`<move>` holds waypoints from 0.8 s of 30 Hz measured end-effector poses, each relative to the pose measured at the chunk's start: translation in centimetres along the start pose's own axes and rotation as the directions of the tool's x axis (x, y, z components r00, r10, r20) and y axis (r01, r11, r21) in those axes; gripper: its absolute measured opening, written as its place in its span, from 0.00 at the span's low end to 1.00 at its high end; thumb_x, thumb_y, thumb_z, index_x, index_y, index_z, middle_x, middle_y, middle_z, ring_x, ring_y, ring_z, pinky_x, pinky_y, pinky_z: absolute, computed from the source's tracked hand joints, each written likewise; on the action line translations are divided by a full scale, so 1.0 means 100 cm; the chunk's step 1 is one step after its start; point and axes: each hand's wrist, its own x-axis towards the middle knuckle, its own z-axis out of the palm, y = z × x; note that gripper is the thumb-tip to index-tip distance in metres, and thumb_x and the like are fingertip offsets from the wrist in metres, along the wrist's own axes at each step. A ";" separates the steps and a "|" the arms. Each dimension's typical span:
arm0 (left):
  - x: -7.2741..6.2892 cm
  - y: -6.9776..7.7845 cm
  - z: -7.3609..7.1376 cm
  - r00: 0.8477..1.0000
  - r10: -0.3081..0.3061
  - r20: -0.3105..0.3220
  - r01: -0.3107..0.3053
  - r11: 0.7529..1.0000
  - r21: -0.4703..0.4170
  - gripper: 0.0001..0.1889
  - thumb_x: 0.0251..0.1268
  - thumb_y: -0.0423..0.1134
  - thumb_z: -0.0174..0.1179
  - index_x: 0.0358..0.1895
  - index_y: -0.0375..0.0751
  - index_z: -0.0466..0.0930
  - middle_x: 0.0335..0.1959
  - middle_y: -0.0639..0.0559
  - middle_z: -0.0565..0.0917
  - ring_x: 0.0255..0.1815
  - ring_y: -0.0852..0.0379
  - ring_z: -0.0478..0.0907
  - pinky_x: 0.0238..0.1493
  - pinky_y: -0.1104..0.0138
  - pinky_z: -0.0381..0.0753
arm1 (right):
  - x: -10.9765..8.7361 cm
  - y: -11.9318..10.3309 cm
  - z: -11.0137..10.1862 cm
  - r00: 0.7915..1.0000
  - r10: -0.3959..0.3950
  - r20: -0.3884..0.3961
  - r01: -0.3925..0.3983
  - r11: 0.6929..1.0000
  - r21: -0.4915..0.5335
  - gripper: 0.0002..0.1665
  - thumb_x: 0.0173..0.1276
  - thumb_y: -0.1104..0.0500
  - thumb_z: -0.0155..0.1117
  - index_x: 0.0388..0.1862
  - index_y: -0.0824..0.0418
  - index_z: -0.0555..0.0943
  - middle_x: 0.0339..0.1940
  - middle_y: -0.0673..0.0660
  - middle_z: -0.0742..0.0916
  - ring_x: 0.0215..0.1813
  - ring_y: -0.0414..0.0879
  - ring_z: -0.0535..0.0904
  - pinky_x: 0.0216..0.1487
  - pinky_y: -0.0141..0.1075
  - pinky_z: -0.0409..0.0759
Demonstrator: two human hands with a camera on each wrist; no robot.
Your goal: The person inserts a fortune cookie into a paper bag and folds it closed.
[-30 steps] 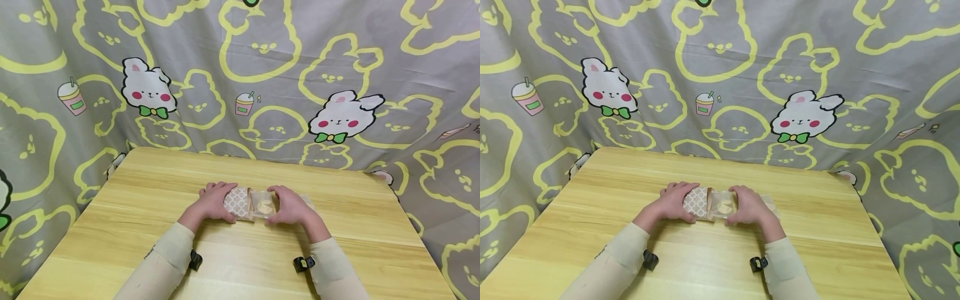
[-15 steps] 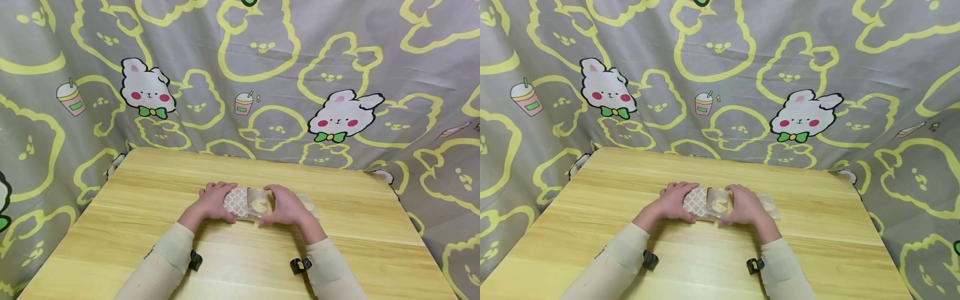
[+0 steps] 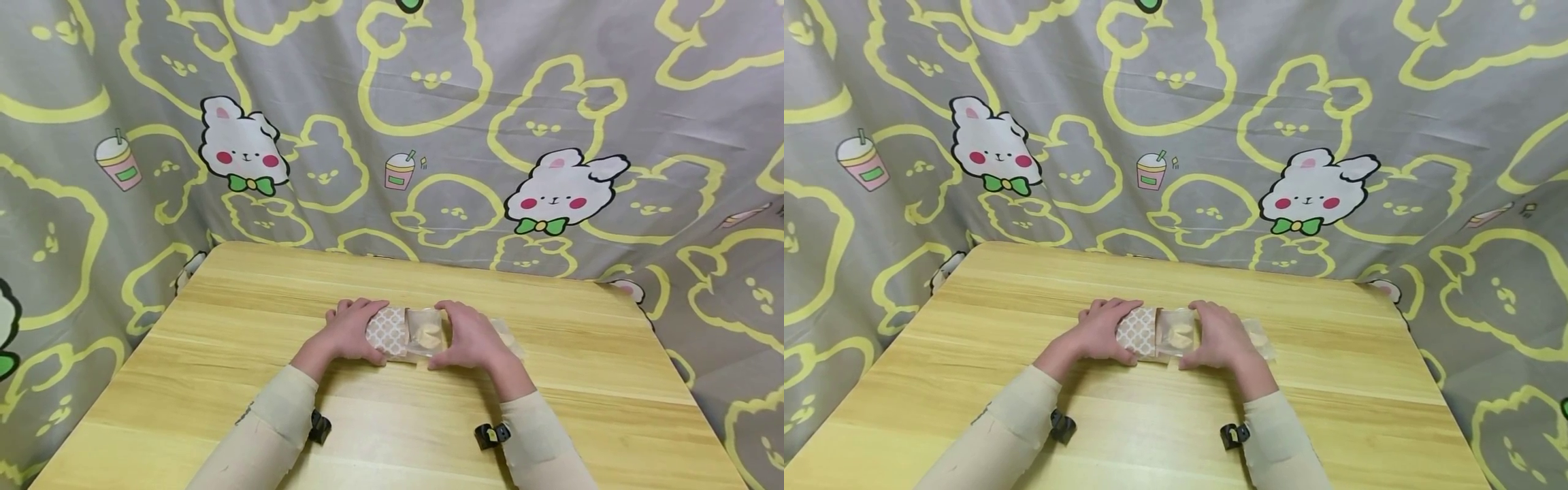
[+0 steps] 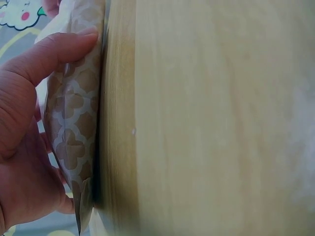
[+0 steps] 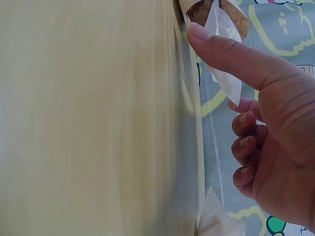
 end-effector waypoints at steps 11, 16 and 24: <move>0.000 0.000 0.001 1.000 0.003 0.003 -0.003 1.000 0.000 0.57 0.34 0.57 0.82 0.76 0.57 0.64 0.68 0.50 0.70 0.65 0.39 0.59 0.57 0.42 0.57 | 0.001 -0.003 0.003 1.000 0.003 0.005 -0.003 1.000 -0.008 0.67 0.28 0.38 0.89 0.68 0.60 0.71 0.52 0.56 0.82 0.49 0.51 0.77 0.53 0.50 0.74; 0.000 0.000 0.001 1.000 0.002 -0.002 -0.002 1.000 0.001 0.57 0.34 0.56 0.82 0.76 0.58 0.64 0.68 0.49 0.70 0.65 0.39 0.59 0.57 0.42 0.57 | 0.003 -0.003 0.006 1.000 0.005 0.016 -0.005 1.000 0.009 0.68 0.28 0.36 0.88 0.70 0.59 0.70 0.56 0.57 0.81 0.53 0.52 0.77 0.57 0.49 0.73; 0.000 0.000 0.001 1.000 0.009 -0.001 -0.009 1.000 -0.005 0.57 0.34 0.56 0.82 0.76 0.57 0.64 0.67 0.49 0.70 0.65 0.38 0.59 0.57 0.41 0.56 | 0.002 0.000 0.010 0.999 -0.006 0.050 -0.004 0.980 0.199 0.70 0.29 0.38 0.90 0.72 0.58 0.68 0.60 0.56 0.79 0.59 0.50 0.75 0.62 0.48 0.71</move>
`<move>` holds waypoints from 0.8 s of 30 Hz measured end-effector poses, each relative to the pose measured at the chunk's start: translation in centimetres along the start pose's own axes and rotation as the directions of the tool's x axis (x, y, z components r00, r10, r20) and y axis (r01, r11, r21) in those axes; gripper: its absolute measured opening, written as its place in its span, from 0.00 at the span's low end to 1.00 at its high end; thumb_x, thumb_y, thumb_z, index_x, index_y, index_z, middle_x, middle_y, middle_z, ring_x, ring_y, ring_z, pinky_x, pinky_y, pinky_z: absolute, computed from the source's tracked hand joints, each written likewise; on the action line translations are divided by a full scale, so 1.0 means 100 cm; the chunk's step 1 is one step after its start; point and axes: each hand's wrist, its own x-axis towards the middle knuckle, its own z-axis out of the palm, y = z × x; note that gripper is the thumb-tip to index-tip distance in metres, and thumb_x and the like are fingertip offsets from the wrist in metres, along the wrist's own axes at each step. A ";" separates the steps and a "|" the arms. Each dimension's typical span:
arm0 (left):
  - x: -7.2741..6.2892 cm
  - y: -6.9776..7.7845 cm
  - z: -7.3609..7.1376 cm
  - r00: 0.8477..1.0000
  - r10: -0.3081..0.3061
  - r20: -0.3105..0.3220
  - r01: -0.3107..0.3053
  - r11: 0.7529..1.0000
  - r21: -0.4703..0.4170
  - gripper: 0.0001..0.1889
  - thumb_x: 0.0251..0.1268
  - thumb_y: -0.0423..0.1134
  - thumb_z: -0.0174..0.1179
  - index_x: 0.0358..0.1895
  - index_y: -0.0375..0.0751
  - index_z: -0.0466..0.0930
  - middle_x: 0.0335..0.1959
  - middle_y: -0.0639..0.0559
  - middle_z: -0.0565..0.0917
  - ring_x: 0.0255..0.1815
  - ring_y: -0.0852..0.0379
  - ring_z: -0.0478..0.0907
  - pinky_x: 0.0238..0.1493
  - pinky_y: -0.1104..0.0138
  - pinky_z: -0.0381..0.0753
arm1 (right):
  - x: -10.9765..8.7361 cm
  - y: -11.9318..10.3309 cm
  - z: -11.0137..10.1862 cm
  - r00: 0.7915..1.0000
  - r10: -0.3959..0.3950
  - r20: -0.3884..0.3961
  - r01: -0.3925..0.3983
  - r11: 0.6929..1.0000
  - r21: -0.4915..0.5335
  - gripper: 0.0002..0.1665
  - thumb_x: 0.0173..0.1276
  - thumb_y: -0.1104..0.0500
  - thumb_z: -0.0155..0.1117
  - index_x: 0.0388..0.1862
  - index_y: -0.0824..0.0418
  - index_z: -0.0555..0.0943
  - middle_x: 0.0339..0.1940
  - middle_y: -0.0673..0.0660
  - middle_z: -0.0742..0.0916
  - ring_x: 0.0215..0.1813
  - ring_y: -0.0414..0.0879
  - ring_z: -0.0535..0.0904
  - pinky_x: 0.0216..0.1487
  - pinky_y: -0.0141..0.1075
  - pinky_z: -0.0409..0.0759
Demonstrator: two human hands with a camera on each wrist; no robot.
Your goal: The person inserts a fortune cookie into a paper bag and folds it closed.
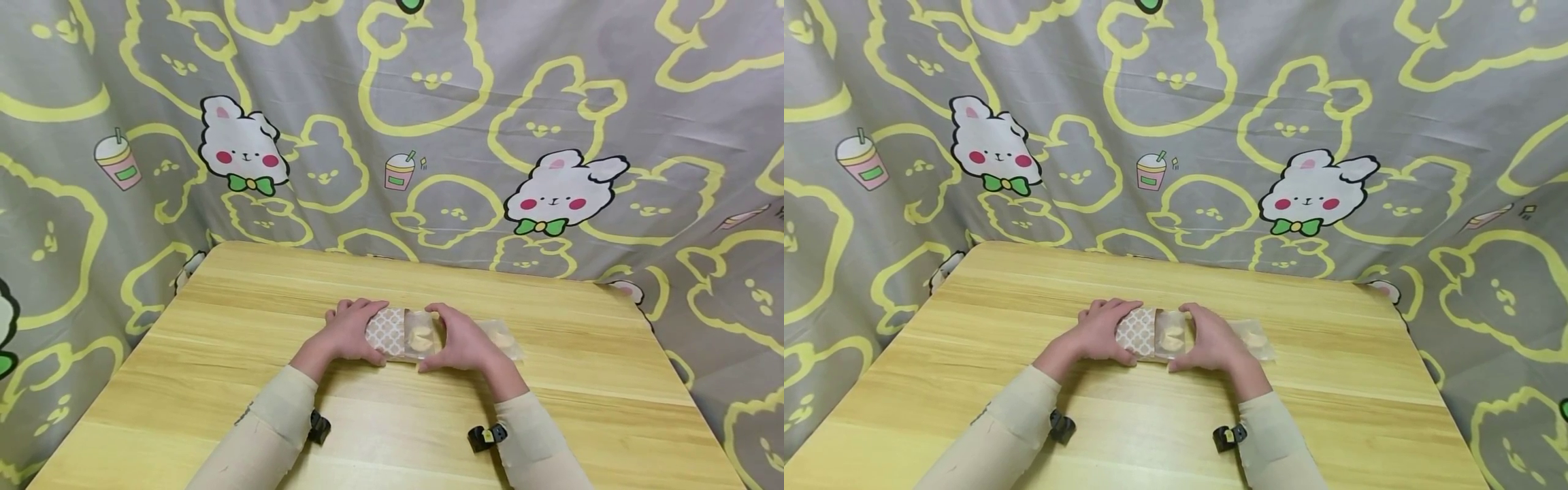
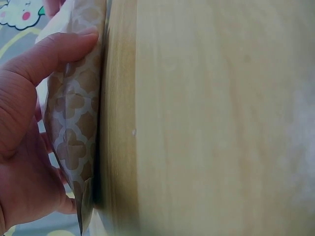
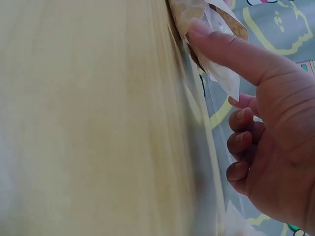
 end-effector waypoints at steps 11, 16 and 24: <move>-0.001 0.002 -0.002 1.000 -0.002 0.006 0.002 1.000 -0.011 0.57 0.34 0.56 0.82 0.76 0.57 0.64 0.68 0.49 0.70 0.65 0.38 0.59 0.58 0.41 0.56 | 0.000 0.005 0.011 0.999 -0.046 0.017 0.042 0.982 0.186 0.64 0.34 0.42 0.90 0.71 0.53 0.67 0.36 0.58 0.74 0.37 0.46 0.69 0.40 0.42 0.69; -0.001 0.002 -0.002 1.000 -0.001 0.004 0.001 1.000 -0.007 0.57 0.35 0.56 0.82 0.76 0.57 0.64 0.68 0.49 0.69 0.66 0.38 0.58 0.58 0.40 0.56 | 0.004 0.004 0.019 0.999 -0.052 -0.008 0.052 0.978 0.201 0.63 0.34 0.42 0.90 0.69 0.51 0.68 0.34 0.56 0.72 0.35 0.45 0.68 0.38 0.40 0.68; -0.001 0.001 -0.001 1.000 -0.006 0.005 0.006 1.000 -0.002 0.57 0.34 0.56 0.82 0.76 0.58 0.64 0.69 0.49 0.69 0.66 0.38 0.58 0.58 0.41 0.56 | 0.001 0.002 0.019 1.000 -0.028 -0.003 0.028 0.970 0.240 0.66 0.33 0.44 0.91 0.73 0.52 0.67 0.35 0.58 0.72 0.38 0.47 0.68 0.43 0.43 0.67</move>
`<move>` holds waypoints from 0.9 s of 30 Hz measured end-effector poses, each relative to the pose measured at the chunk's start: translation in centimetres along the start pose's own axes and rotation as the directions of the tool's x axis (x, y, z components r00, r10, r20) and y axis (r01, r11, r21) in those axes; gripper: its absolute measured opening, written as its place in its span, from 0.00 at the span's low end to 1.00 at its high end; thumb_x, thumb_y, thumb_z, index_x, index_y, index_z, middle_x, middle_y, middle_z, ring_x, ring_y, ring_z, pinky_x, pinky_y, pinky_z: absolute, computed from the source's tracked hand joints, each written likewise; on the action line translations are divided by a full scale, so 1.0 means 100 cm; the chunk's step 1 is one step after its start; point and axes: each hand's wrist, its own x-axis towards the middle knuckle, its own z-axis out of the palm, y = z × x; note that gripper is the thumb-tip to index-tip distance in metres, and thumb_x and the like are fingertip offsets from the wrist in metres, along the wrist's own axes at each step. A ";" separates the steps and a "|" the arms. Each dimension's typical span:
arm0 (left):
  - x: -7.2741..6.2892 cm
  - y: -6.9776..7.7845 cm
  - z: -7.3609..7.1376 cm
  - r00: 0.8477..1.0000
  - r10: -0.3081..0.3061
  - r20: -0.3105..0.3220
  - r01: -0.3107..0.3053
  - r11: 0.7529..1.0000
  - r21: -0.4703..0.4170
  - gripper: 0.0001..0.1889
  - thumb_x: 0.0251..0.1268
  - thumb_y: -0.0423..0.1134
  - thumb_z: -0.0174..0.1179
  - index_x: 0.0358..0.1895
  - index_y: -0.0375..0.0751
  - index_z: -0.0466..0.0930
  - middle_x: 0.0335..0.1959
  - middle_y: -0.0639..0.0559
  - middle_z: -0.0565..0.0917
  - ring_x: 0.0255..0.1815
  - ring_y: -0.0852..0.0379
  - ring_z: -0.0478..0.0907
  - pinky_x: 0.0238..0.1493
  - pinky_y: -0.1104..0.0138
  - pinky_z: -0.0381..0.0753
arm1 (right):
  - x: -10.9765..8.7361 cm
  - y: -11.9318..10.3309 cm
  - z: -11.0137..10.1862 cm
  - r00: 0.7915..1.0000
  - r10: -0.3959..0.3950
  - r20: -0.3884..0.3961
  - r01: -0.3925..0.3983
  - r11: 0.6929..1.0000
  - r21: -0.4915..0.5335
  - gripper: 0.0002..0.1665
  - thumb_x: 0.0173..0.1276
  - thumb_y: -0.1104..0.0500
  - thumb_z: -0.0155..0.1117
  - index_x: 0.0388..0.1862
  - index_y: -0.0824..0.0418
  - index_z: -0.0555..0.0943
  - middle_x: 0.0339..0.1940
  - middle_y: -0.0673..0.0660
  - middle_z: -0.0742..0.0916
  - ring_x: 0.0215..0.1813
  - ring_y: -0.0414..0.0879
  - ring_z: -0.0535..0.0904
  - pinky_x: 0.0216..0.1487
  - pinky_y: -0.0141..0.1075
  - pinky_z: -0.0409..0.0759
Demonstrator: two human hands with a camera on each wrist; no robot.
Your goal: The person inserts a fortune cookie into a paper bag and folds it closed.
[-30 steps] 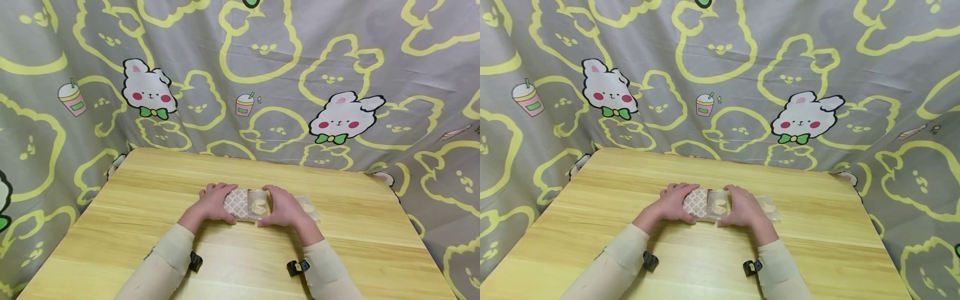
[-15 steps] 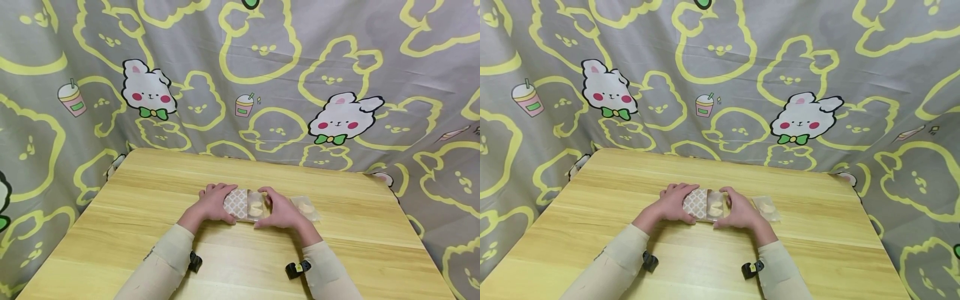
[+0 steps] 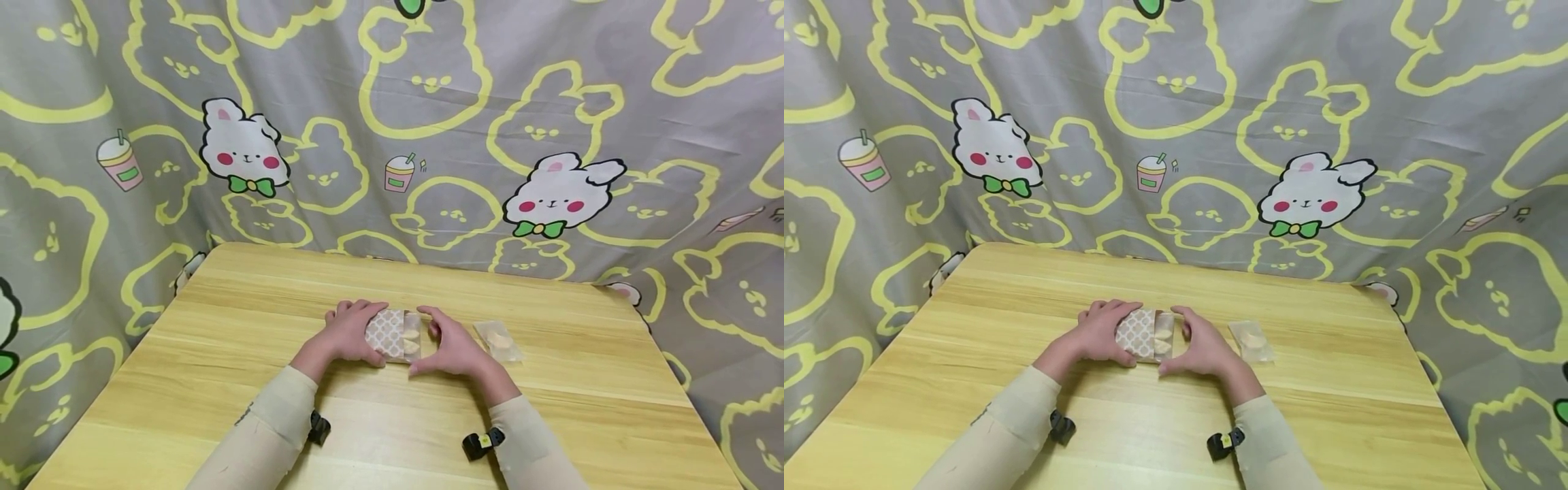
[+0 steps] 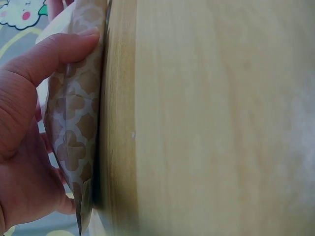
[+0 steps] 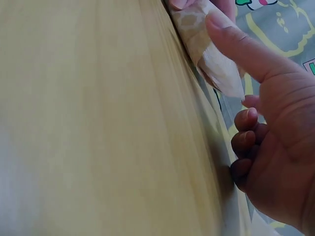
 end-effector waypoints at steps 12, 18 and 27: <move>0.001 -0.001 -0.001 1.000 0.005 -0.006 -0.005 1.000 -0.005 0.57 0.34 0.56 0.82 0.76 0.56 0.64 0.68 0.48 0.69 0.66 0.37 0.58 0.58 0.40 0.55 | -0.017 -0.002 -0.011 0.996 -0.074 0.041 0.076 0.996 -0.047 0.39 0.46 0.43 0.85 0.58 0.52 0.83 0.29 0.59 0.77 0.33 0.47 0.71 0.38 0.39 0.70; 0.002 -0.001 0.000 1.000 0.004 -0.005 -0.004 1.000 0.003 0.57 0.34 0.57 0.82 0.76 0.56 0.64 0.68 0.48 0.70 0.66 0.38 0.59 0.58 0.40 0.55 | -0.017 -0.008 -0.006 0.986 -0.134 0.100 0.138 0.990 -0.033 0.42 0.48 0.44 0.84 0.62 0.55 0.82 0.35 0.57 0.79 0.39 0.49 0.72 0.42 0.42 0.70; 0.001 0.000 0.001 1.000 0.000 -0.003 0.000 1.000 0.009 0.57 0.34 0.57 0.82 0.76 0.58 0.63 0.68 0.49 0.70 0.65 0.38 0.59 0.58 0.41 0.56 | -0.009 -0.018 0.004 0.981 -0.112 0.161 0.121 0.992 -0.044 0.51 0.47 0.40 0.84 0.67 0.60 0.77 0.59 0.53 0.81 0.57 0.45 0.75 0.60 0.44 0.72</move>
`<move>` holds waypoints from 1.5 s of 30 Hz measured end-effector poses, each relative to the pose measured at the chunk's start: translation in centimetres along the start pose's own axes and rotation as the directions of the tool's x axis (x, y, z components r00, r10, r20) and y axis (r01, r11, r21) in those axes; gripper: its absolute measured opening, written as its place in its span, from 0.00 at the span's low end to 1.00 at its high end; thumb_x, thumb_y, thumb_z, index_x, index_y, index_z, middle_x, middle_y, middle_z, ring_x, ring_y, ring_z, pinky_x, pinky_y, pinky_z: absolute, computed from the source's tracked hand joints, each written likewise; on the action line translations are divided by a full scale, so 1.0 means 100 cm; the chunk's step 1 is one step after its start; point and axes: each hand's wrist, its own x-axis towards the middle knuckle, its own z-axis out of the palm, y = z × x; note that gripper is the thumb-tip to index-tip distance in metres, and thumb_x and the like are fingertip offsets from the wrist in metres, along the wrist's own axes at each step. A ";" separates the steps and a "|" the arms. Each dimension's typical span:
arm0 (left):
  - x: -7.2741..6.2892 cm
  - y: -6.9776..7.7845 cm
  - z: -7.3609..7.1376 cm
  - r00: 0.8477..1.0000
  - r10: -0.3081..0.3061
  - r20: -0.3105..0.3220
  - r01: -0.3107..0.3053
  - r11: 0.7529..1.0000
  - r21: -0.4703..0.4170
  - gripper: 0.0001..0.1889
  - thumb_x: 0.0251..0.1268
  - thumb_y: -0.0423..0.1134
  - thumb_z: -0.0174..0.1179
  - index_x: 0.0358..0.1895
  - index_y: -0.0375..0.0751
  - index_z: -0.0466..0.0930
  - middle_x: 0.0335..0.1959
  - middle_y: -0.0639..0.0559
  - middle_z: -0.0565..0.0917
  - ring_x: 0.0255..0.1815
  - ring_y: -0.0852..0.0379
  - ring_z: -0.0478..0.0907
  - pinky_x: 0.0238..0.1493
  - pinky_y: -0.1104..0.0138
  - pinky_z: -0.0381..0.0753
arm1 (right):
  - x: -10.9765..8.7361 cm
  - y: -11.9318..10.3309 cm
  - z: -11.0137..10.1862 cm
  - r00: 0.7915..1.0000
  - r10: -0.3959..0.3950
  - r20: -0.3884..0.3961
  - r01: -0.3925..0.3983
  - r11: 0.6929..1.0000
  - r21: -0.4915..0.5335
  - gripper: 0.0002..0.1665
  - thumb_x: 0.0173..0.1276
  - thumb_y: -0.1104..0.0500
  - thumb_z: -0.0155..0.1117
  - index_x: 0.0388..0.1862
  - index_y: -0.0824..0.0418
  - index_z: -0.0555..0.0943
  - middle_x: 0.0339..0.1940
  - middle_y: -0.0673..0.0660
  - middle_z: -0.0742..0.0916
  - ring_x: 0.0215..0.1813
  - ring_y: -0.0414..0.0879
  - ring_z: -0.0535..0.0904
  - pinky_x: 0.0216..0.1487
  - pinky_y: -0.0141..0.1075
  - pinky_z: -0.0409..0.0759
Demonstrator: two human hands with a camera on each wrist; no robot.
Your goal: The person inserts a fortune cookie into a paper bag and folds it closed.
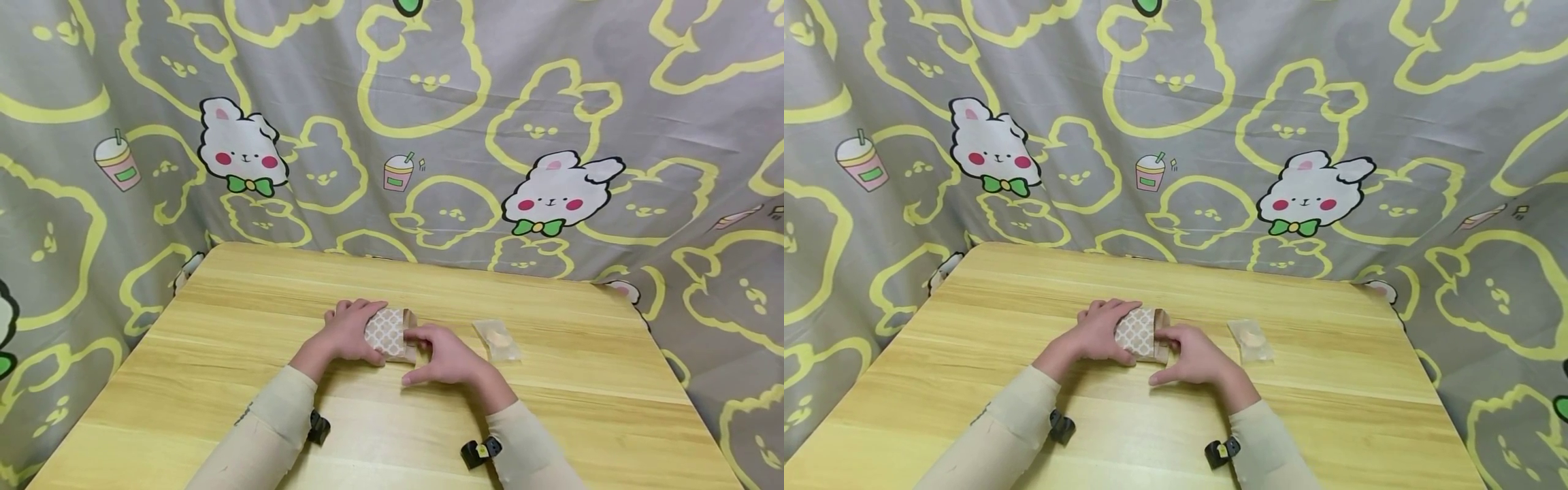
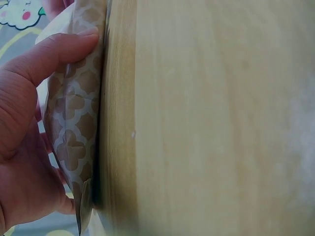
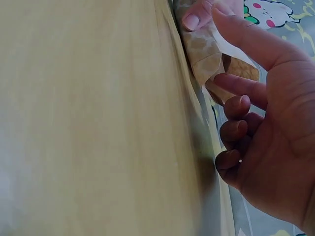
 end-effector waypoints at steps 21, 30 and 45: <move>0.000 -0.002 -0.001 1.000 0.007 -0.003 -0.007 1.000 -0.016 0.57 0.35 0.56 0.82 0.76 0.56 0.64 0.68 0.49 0.70 0.65 0.38 0.59 0.57 0.41 0.56 | -0.075 0.052 -0.101 0.983 0.061 -0.173 -0.036 0.989 0.143 0.42 0.50 0.63 0.83 0.65 0.59 0.77 0.34 0.70 0.69 0.34 0.59 0.62 0.33 0.39 0.64; -0.001 -0.001 0.000 1.000 0.011 -0.007 -0.011 1.000 -0.018 0.57 0.34 0.56 0.82 0.76 0.56 0.64 0.67 0.49 0.70 0.65 0.38 0.59 0.57 0.41 0.56 | -0.093 0.092 -0.120 0.986 0.137 -0.093 -0.105 0.952 0.287 0.47 0.53 0.68 0.79 0.70 0.71 0.68 0.36 0.71 0.68 0.33 0.57 0.60 0.31 0.37 0.64; 0.000 -0.001 0.002 1.000 0.000 -0.006 0.000 1.000 0.002 0.57 0.34 0.57 0.82 0.76 0.59 0.64 0.68 0.49 0.69 0.65 0.38 0.58 0.57 0.42 0.56 | -0.090 0.118 -0.131 0.988 0.153 0.006 -0.152 0.972 0.182 0.53 0.46 0.62 0.84 0.72 0.65 0.69 0.44 0.66 0.72 0.43 0.57 0.64 0.40 0.36 0.65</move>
